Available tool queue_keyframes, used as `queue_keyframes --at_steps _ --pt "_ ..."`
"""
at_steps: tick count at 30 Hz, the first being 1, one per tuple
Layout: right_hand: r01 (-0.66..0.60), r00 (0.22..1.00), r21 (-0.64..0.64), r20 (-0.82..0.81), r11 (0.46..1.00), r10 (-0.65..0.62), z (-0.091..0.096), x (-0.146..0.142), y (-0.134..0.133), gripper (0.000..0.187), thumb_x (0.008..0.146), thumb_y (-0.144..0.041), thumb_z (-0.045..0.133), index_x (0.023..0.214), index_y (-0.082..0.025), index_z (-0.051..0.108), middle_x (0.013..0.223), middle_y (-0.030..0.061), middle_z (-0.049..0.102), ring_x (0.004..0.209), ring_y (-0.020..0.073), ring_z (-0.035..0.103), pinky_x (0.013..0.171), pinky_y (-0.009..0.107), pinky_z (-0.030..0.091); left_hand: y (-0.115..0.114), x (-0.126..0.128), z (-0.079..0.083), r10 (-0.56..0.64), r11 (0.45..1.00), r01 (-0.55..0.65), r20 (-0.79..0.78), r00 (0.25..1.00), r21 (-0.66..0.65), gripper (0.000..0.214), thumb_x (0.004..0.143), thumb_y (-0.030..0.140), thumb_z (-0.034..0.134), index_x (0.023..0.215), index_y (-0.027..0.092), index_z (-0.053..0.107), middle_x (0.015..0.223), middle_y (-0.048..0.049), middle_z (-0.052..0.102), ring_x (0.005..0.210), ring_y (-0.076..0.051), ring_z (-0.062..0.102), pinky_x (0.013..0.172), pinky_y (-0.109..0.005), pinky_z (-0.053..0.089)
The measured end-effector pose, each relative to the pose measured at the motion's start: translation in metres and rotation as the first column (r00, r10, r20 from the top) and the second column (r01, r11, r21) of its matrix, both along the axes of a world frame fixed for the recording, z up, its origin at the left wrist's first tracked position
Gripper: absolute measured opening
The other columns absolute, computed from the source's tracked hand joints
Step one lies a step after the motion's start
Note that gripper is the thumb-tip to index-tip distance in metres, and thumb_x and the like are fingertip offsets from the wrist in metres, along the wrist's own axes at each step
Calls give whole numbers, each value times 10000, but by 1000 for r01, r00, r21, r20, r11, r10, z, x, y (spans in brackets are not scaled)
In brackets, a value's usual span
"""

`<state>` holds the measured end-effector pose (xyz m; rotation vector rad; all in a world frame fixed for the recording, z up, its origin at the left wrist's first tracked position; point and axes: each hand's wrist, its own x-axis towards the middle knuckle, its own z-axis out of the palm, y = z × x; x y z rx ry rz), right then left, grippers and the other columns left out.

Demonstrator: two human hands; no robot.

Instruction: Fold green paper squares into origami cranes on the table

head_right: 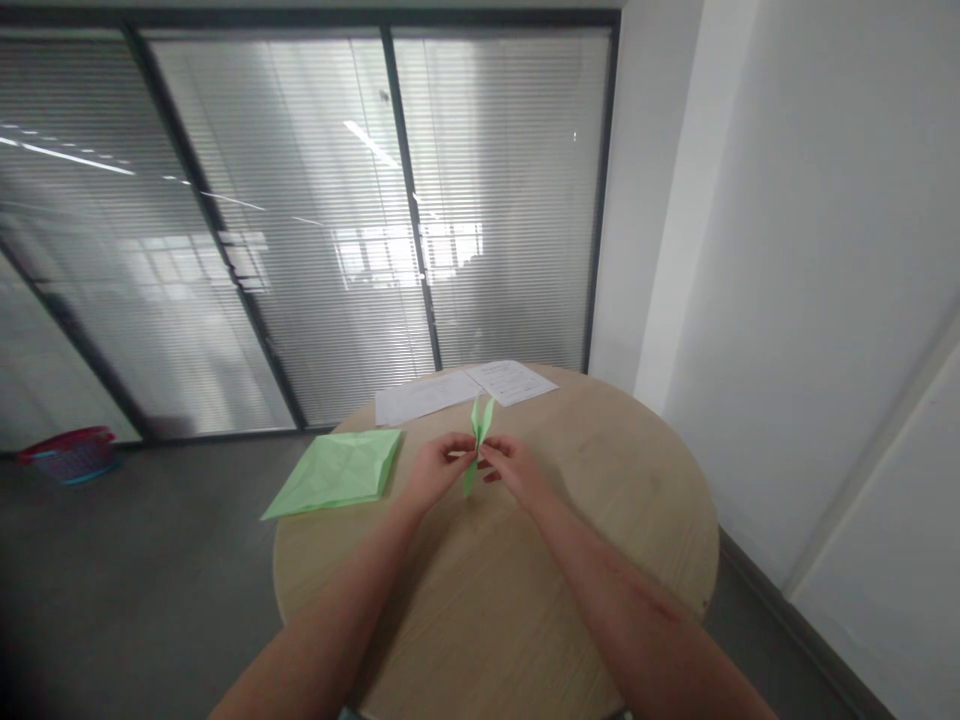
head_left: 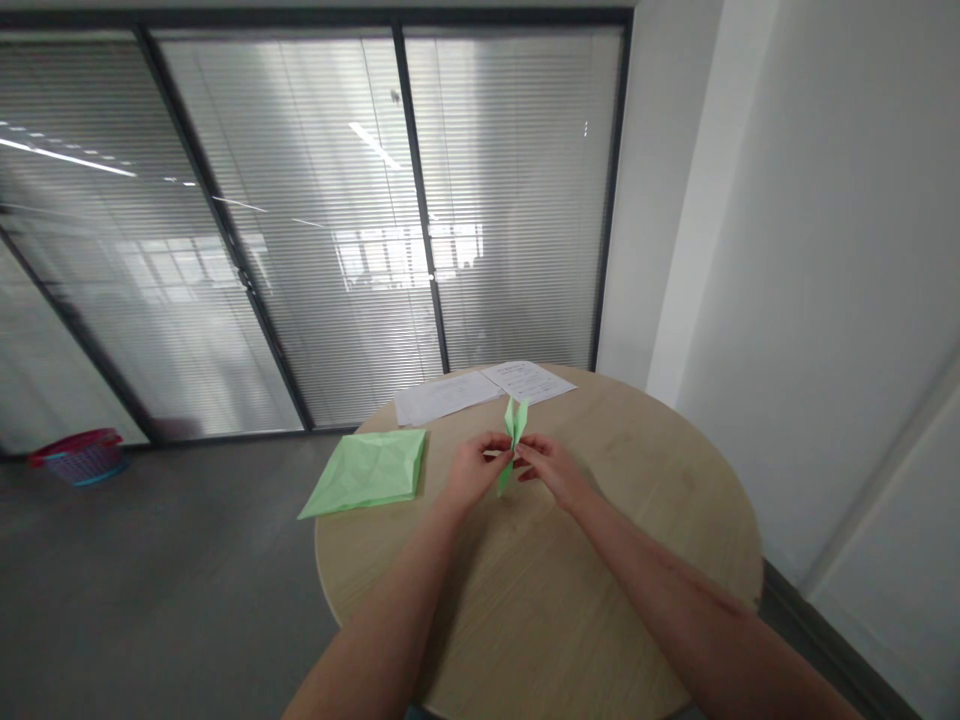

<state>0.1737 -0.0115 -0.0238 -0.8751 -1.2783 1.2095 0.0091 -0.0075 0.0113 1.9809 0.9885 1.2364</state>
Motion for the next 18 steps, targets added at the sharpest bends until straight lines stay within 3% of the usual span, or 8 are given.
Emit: queue_keyframes --at_steps 9,14,18 --pt "62 997 48 49 997 -64 9 -6 -7 210 776 -386 602 876 -209 655 859 51 691 741 178 654 566 257 488 3 0 -3 62 998 -63 42 997 17 223 781 159 540 922 158 713 882 -57 737 798 -191 672 694 -279 518" --pt "75 995 66 67 995 -79 11 -8 -9 146 770 -356 593 831 -232 643 832 33 682 750 183 652 555 254 487 6 -1 -3 112 994 -112 20 994 2 168 797 251 579 844 170 719 811 -52 730 753 -194 661 676 -284 504" --pt "81 994 60 67 995 -85 11 -8 -8 160 771 -364 593 851 -238 651 853 34 688 757 196 656 573 280 501 6 -1 -2 79 997 -81 83 993 20 137 780 287 640 759 176 717 1001 -93 729 923 -220 665 786 -308 519"
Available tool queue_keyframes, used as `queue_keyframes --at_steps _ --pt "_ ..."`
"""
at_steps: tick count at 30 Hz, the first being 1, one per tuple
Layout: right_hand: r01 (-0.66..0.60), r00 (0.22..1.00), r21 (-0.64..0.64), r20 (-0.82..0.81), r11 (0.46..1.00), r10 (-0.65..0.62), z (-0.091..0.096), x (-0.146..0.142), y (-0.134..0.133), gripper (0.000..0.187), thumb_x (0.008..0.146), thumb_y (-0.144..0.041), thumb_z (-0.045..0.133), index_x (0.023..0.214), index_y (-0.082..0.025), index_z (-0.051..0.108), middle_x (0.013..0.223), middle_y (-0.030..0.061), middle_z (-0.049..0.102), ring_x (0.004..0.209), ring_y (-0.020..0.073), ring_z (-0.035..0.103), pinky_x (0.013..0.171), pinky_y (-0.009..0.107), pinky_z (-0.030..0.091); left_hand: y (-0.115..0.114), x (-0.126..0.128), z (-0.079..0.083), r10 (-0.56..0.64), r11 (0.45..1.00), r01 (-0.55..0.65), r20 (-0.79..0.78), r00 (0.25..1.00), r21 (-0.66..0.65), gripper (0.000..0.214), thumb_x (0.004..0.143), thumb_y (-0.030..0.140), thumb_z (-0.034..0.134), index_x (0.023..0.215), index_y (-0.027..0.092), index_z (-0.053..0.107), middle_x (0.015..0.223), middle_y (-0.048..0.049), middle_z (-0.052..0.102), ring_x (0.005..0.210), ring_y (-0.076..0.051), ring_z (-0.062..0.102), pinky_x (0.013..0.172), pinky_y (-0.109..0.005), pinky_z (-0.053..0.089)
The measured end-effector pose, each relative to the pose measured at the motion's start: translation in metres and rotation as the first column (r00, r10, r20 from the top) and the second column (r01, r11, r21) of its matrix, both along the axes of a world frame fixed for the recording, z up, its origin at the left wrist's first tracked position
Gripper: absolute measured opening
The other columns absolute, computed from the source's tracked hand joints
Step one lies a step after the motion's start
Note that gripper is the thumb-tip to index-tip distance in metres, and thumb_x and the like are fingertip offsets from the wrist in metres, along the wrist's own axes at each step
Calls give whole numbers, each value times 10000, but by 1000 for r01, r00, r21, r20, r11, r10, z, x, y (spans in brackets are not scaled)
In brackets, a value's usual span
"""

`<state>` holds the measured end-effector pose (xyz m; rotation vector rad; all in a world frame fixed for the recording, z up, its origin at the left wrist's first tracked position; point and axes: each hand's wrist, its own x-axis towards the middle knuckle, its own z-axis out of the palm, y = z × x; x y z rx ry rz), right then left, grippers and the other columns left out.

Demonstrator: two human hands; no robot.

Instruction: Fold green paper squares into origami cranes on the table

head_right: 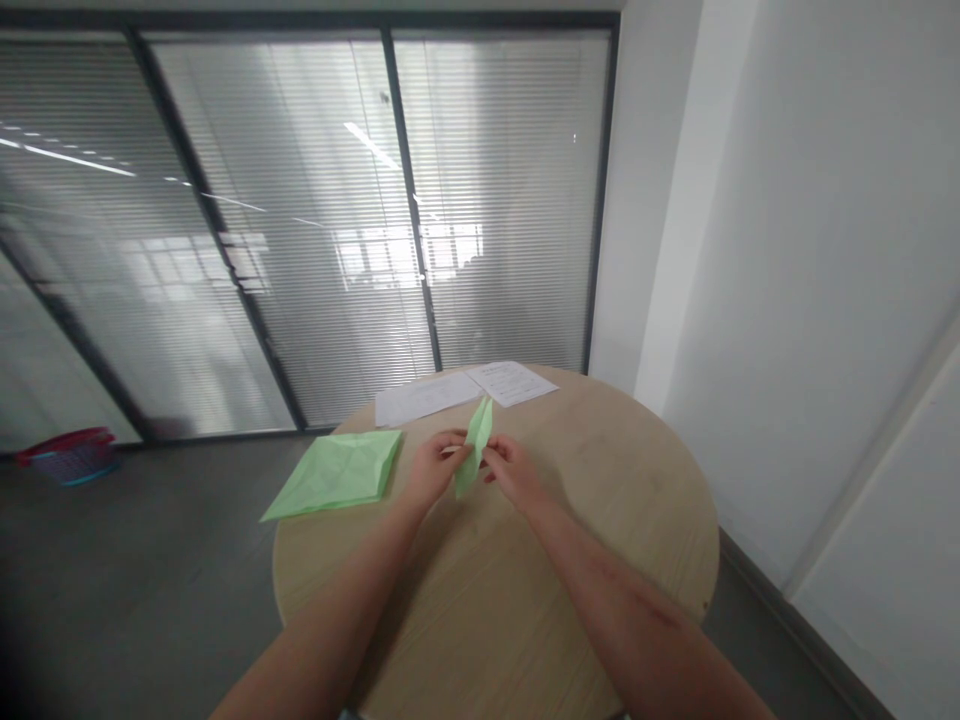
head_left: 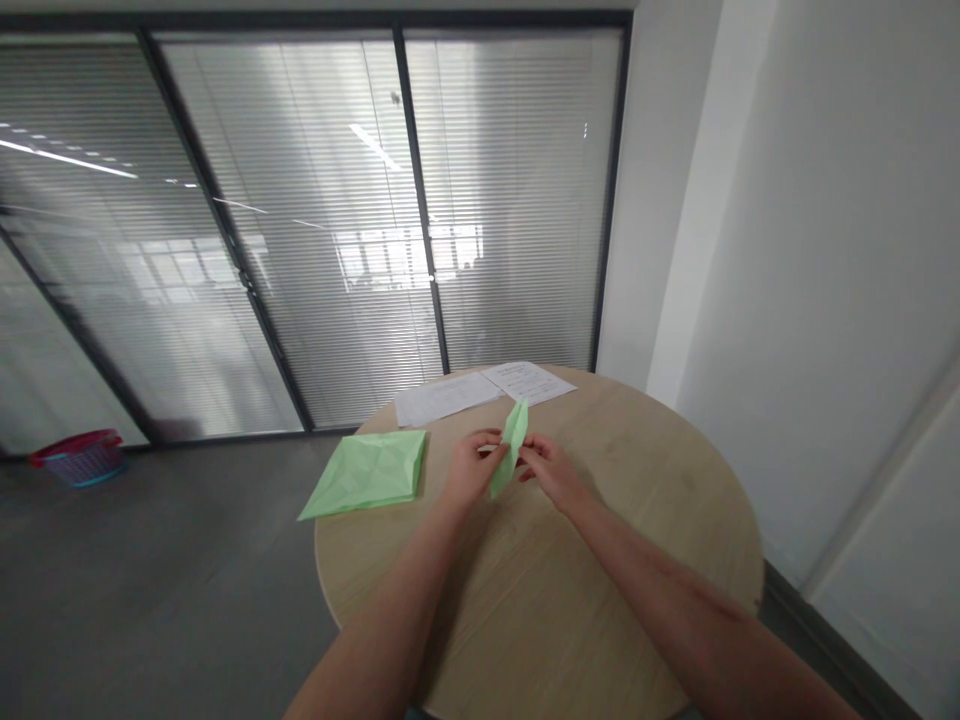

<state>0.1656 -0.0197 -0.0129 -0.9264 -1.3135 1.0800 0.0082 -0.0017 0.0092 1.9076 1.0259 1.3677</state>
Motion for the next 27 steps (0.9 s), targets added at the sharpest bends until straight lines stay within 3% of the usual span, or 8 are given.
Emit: queue_keyframes --at_steps 4,10,15,20,23,27 --pt "-13 1000 12 -8 1000 13 0 0 0 167 771 -358 598 865 -230 651 878 39 686 788 196 659 586 279 514 -4 1 3 -55 999 54 -31 998 -4 150 800 249 612 831 174 739 960 -76 745 864 -215 678 767 -307 523" --pt "-67 998 -4 3 998 67 -4 -1 1 280 769 -436 652 927 -207 625 892 55 684 818 192 666 571 251 512 -6 0 6 60 994 -46 -137 989 101 175 802 222 582 866 193 743 878 -47 748 785 -192 670 711 -281 516" --pt "-68 997 19 28 998 67 -6 -1 1 317 740 -451 694 911 -198 609 883 55 682 843 194 657 563 241 509 -1 0 0 143 977 -126 -94 985 174 151 735 184 617 865 189 694 838 -39 699 744 -162 633 686 -263 502" --pt "-54 998 6 19 998 54 -6 -1 2 269 740 -426 686 885 -211 613 883 51 679 838 204 656 588 266 509 2 1 -3 83 995 -84 31 996 52 326 730 224 632 1054 184 617 698 21 632 622 -137 586 594 -239 455" --pt "-34 999 9 14 999 34 -7 -1 4 249 748 -419 672 894 -222 626 897 47 679 821 204 653 635 297 518 3 0 -1 37 999 -37 8 999 -21 182 761 318 630 856 167 663 699 -9 661 640 -154 596 605 -252 447" --pt "4 999 117 32 993 -8 -9 -2 8 206 753 -386 668 888 -234 638 970 41 679 912 210 637 758 320 515 4 0 -2 2 999 -2 4 1000 -47 261 801 401 596 766 163 697 726 -24 688 680 -174 605 644 -269 454"
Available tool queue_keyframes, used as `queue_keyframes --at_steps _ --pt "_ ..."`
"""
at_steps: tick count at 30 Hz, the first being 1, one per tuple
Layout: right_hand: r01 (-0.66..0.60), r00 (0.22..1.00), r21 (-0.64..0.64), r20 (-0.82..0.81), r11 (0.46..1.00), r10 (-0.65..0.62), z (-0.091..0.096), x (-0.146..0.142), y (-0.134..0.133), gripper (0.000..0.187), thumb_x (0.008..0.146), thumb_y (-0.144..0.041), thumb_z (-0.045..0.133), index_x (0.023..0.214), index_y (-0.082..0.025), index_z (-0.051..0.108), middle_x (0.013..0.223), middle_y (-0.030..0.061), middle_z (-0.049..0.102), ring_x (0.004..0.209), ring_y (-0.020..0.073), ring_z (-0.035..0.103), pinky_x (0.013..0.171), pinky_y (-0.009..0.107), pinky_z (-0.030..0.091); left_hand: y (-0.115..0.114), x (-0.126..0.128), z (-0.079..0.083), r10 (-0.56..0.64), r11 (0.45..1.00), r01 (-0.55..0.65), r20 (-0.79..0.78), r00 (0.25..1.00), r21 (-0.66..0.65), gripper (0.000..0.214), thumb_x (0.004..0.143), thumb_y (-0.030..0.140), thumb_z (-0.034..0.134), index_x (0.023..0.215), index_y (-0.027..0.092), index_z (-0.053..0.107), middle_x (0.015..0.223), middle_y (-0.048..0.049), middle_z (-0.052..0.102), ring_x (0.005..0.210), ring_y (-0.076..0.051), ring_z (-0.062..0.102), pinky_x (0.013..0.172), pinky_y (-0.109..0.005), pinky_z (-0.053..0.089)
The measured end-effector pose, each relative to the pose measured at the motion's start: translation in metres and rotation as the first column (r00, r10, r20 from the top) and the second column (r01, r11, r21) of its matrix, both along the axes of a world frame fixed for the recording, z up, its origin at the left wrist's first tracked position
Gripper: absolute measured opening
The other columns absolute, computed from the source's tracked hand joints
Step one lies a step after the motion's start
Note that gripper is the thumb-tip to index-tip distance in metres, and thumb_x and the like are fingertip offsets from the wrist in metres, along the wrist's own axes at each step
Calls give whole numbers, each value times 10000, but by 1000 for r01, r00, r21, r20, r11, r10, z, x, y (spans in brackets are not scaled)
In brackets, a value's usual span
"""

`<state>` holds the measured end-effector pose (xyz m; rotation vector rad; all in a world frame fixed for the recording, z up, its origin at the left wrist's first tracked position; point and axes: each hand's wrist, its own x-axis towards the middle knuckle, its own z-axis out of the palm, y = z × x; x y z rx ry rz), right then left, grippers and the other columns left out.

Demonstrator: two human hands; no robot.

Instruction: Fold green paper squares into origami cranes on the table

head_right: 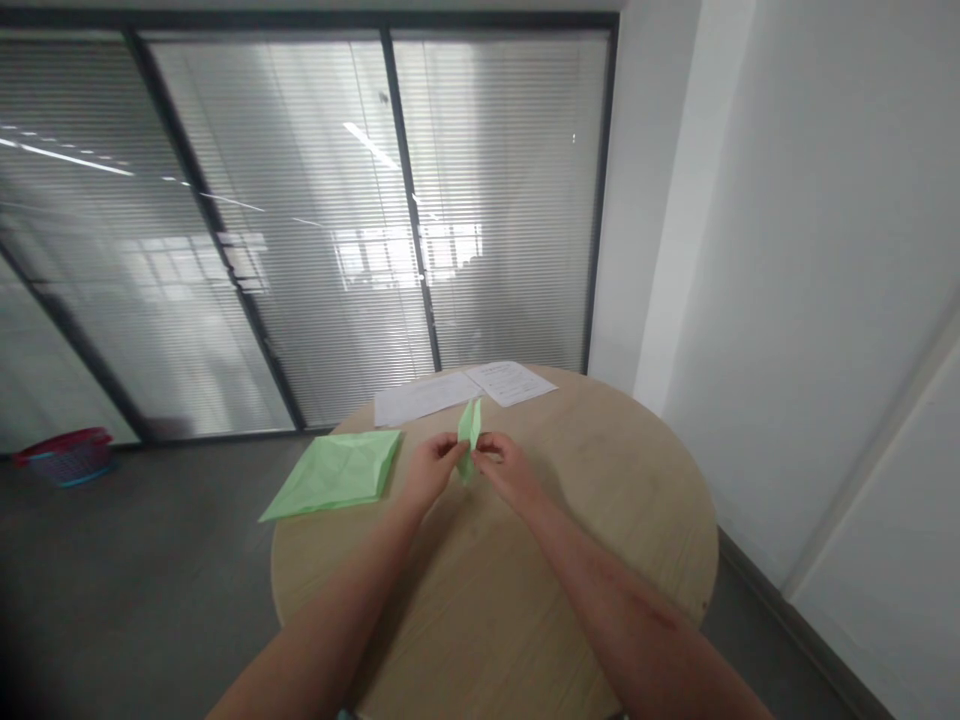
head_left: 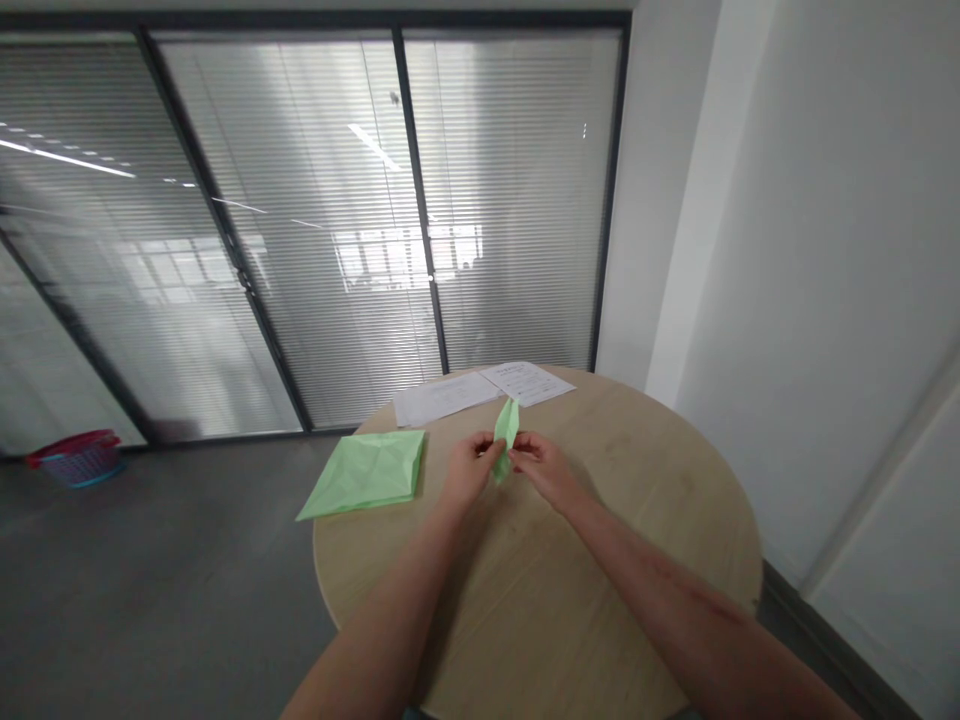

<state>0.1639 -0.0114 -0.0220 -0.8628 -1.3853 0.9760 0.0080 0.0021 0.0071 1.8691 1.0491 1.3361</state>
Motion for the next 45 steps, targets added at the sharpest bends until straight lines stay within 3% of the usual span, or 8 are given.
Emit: queue_keyframes --at_steps 3,9,12,16,28,38,41,45 --pt "16 1000 72 -1 997 -16 -1 -1 2 209 756 -383 664 877 -222 612 1003 46 665 975 214 615 827 321 495 2 1 -4 -73 996 75 35 997 -58 330 818 458 581 799 156 713 716 -20 679 662 -170 591 619 -265 447" --pt "97 995 22 1 995 -97 -3 -4 1 344 734 -453 684 845 -242 435 798 -12 586 734 168 592 667 279 480 4 5 -9 -94 964 135 184 978 -228 349 766 505 644 768 158 687 684 -6 642 621 -146 561 611 -258 465" --pt "124 992 30 -18 992 -123 -2 -4 0 382 730 -478 688 879 -242 427 816 -14 579 736 166 598 667 278 493 1 6 -8 -79 949 151 257 963 -278 367 742 514 671 778 149 682 694 -12 642 632 -148 570 637 -268 485" --pt "93 995 18 -34 996 -92 -1 -2 1 279 823 -502 578 853 -247 472 813 -1 595 769 175 616 693 294 521 -2 6 -6 -76 934 180 318 945 -310 387 728 513 693 810 134 683 718 -26 646 651 -152 578 667 -283 498" --pt "92 987 38 127 995 -97 -3 1 4 237 779 -449 636 814 -215 635 799 22 669 741 179 624 692 290 477 0 8 -9 -83 969 122 182 980 -214 375 741 505 665 752 132 687 608 7 567 555 -115 468 541 -228 363" --pt "98 971 41 217 994 -105 0 0 -1 286 766 -459 675 886 -201 649 849 40 692 749 173 635 681 281 488 -1 6 -5 -14 996 21 92 996 -82 285 771 408 648 725 132 702 671 -50 668 621 -160 557 610 -267 418" --pt "74 985 28 156 997 -78 -3 -1 2 229 794 -418 633 895 -213 636 880 43 696 773 180 646 702 297 503 0 5 -5 -15 994 24 85 996 -108 305 771 433 645 748 137 716 686 -45 678 629 -166 573 600 -263 425" --pt "9 1000 -71 -21 997 -11 -5 -1 6 145 800 -377 600 848 -240 593 847 25 689 772 196 659 698 326 522 0 5 -8 -15 964 62 180 984 -259 373 772 504 636 794 140 715 702 -43 676 616 -169 587 564 -261 452"
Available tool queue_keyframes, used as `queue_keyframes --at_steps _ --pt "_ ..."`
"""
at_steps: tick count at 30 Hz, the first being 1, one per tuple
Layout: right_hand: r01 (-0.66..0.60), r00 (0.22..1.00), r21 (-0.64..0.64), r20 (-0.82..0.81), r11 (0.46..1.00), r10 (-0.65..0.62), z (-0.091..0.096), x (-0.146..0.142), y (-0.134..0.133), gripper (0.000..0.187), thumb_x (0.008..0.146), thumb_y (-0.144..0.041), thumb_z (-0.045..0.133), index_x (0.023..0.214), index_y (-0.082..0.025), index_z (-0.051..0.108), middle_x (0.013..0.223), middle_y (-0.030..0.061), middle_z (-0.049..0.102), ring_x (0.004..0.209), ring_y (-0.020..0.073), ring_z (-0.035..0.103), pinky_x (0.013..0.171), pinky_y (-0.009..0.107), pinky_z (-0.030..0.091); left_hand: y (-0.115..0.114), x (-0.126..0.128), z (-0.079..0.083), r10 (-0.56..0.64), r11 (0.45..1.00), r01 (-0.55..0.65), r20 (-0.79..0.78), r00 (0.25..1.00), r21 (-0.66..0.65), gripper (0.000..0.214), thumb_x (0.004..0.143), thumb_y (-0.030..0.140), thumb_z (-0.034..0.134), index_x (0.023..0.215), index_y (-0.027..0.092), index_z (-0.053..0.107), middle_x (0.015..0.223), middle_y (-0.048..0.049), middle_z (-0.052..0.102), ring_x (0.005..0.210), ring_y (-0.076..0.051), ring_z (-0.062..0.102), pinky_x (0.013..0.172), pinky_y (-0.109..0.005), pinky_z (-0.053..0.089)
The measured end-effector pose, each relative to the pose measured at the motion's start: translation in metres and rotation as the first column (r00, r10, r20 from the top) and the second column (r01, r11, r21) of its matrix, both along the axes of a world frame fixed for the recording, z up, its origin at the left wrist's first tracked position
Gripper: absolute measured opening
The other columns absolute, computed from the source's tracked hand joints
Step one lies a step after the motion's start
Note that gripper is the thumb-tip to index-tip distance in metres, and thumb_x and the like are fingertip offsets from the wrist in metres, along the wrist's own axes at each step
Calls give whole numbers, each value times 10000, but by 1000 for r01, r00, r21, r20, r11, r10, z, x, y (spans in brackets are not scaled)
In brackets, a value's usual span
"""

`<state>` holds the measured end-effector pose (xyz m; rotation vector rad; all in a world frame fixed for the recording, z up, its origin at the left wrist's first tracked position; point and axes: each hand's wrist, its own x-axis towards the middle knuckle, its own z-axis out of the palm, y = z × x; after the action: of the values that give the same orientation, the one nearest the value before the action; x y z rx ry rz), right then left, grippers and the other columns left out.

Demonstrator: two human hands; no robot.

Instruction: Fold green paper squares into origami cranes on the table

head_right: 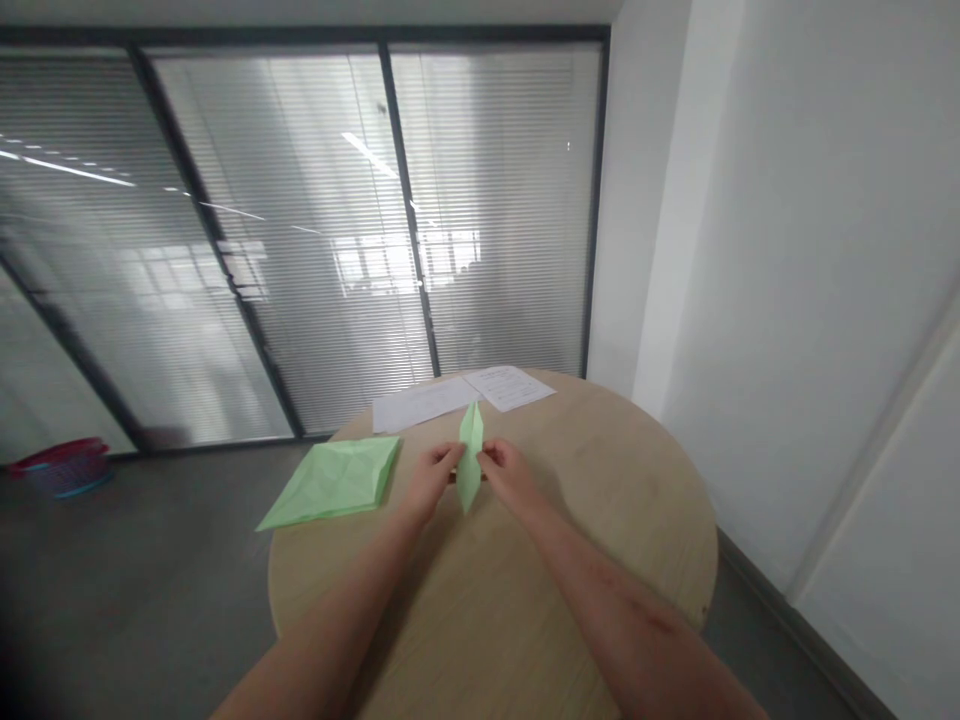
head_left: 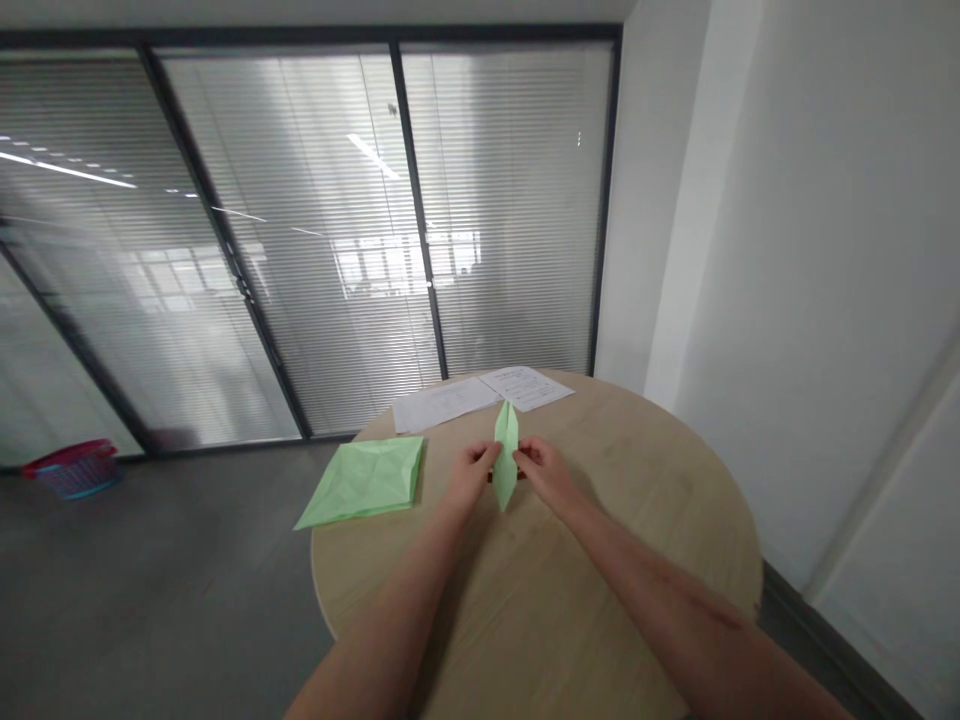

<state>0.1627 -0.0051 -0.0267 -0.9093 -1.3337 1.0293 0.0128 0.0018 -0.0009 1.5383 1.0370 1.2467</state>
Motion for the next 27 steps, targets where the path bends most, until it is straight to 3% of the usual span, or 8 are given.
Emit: queue_keyframes --at_steps 2,5,7,11,17,23,27 --pt "0 996 -42 -86 999 -4 1 1 0 158 770 -346 633 885 -256 574 809 11 683 746 201 659 701 343 527 0 1 -1 -32 998 36 56 998 -55 397 768 514 647 843 131 718 765 -68 696 651 -181 610 593 -280 489" --pt "8 979 -93 -203 996 -27 4 4 -2 384 721 -307 689 1075 -283 541 797 -1 684 733 209 665 720 367 536 -1 1 -1 -59 995 65 79 995 -71 400 749 508 679 849 123 716 807 -88 706 679 -190 626 620 -295 516" --pt "-52 968 -127 -251 991 19 6 5 -4 509 702 -307 714 1174 -278 526 846 15 702 759 218 676 741 384 544 -1 0 1 -65 995 70 74 995 -68 394 739 502 693 847 124 716 809 -86 707 681 -187 626 619 -289 516" --pt "-191 961 -145 -230 971 155 7 5 -5 410 706 -400 726 1050 -198 631 958 75 721 796 228 688 761 392 547 0 -4 2 -71 996 73 39 997 -58 390 738 492 696 880 130 726 804 -77 707 676 -178 622 604 -273 504" --pt "-153 978 -197 -167 968 121 4 4 -5 297 722 -456 706 824 -186 633 775 38 705 681 187 668 683 343 554 1 -4 1 -62 997 62 -1 998 -36 374 739 498 692 818 134 726 772 -71 699 670 -185 620 603 -285 499" --pt "-151 987 -189 -78 970 139 0 7 -2 358 742 -499 697 893 -180 638 865 70 724 731 209 690 634 321 553 -1 -4 3 -61 998 61 -93 994 -7 357 747 485 682 755 133 735 707 -67 694 626 -174 601 564 -263 461" --pt "-174 985 -158 -32 972 171 -5 9 2 391 765 -511 681 972 -180 666 934 83 728 786 218 700 648 316 552 1 -5 2 -92 996 92 -100 991 -5 346 742 459 689 846 135 753 765 -73 717 658 -183 620 581 -269 474"
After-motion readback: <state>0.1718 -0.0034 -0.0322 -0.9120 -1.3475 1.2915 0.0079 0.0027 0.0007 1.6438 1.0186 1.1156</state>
